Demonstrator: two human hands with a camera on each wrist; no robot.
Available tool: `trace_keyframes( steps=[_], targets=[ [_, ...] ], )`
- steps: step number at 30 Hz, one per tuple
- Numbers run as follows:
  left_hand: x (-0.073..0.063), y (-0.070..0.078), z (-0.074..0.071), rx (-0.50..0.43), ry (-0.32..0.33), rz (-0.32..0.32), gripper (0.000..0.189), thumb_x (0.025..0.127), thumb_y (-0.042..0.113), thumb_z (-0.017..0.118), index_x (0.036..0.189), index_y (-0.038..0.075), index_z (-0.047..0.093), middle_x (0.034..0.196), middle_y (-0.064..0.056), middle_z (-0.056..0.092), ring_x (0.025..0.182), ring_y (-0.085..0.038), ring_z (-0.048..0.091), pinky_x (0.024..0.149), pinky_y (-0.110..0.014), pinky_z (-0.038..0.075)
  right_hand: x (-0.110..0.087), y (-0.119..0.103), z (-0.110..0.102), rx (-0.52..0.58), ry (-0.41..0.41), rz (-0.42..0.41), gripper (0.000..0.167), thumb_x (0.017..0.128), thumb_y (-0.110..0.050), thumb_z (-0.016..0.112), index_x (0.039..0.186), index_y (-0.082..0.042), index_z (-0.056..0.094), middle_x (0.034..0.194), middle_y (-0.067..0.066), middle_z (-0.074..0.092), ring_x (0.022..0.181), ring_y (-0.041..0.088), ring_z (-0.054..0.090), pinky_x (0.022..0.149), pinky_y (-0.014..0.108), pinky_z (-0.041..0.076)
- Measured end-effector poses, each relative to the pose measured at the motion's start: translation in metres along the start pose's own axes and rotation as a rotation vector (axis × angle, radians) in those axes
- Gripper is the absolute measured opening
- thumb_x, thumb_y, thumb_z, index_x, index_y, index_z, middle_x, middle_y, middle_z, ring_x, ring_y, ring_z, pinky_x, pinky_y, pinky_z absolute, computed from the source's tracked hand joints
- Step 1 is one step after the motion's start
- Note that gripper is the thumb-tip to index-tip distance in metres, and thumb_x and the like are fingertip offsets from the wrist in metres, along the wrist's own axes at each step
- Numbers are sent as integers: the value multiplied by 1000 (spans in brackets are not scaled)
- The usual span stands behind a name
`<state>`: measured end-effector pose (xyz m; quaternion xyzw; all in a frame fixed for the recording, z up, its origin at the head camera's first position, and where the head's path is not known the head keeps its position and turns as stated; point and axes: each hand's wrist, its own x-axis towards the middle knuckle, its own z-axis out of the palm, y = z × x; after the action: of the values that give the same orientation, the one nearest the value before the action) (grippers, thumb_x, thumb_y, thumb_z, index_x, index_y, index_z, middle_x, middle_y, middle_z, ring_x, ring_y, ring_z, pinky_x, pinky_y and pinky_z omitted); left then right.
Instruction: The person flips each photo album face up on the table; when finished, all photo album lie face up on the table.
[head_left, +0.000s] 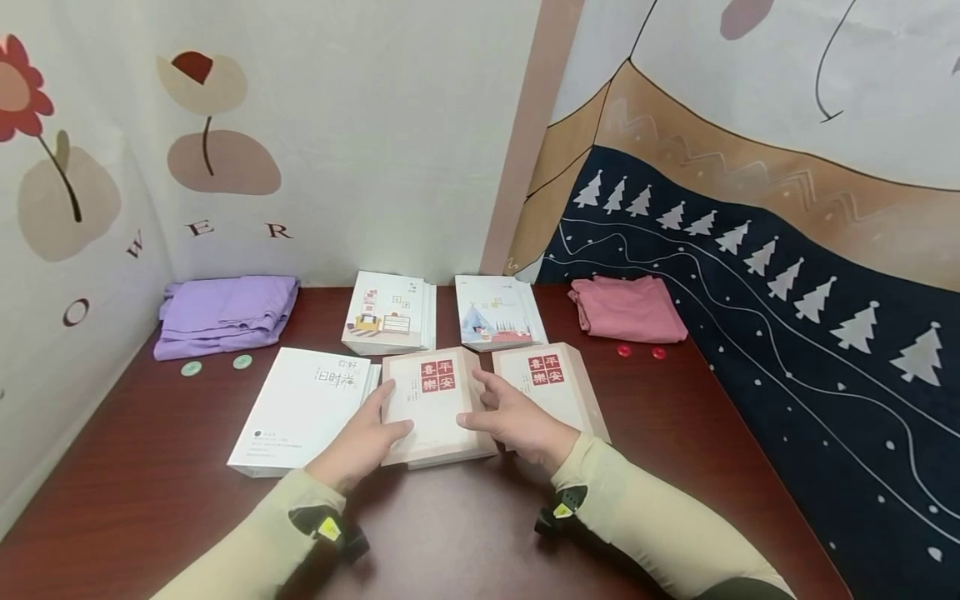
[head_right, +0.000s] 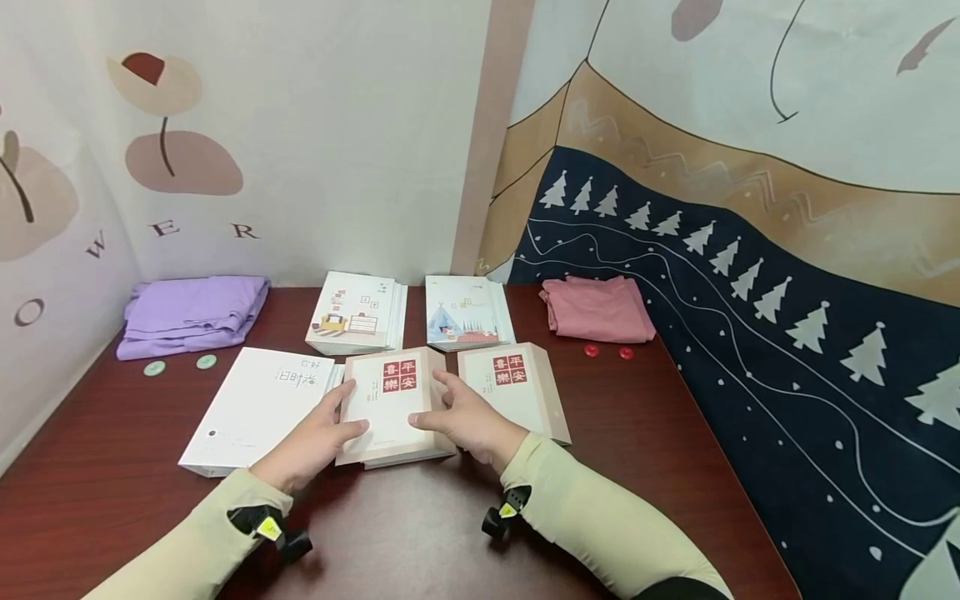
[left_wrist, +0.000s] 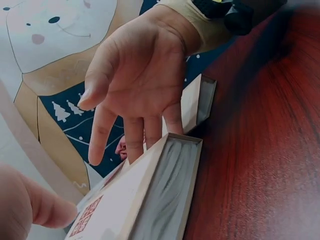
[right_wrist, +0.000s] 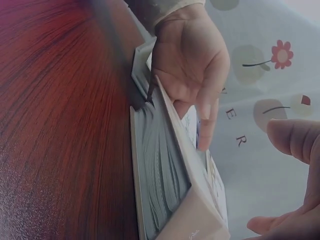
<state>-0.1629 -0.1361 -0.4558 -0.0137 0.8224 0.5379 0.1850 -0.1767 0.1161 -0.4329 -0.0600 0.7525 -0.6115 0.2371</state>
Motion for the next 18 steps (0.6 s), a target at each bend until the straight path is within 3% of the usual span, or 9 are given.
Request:
trace_keyframes(
  steps=[8,15,18],
  targets=[
    [-4,8,4,71,3,54,85,99,8,57,167,-2,7,174,-29,6,161,-46,3,129,-63,5,0,2,-2,-3,-5,21,91,94,-21,77,168,-9,24,169,30,26,159,40,25,123,61,31],
    [0,2,1,-57,34,3,82,99,5,55,168,3,11,173,-29,10,159,-48,15,128,-60,16,1,3,-3,-14,-13,-4,91,94,-19,77,167,-7,24,170,26,28,159,38,27,126,57,30],
    [0,0,0,-90,24,22,80,97,1,54,167,3,16,173,-30,10,160,-46,15,129,-60,16,1,3,-2,0,-19,-13,91,95,-19,76,168,-10,24,170,23,31,158,38,28,123,59,33]
  ],
)
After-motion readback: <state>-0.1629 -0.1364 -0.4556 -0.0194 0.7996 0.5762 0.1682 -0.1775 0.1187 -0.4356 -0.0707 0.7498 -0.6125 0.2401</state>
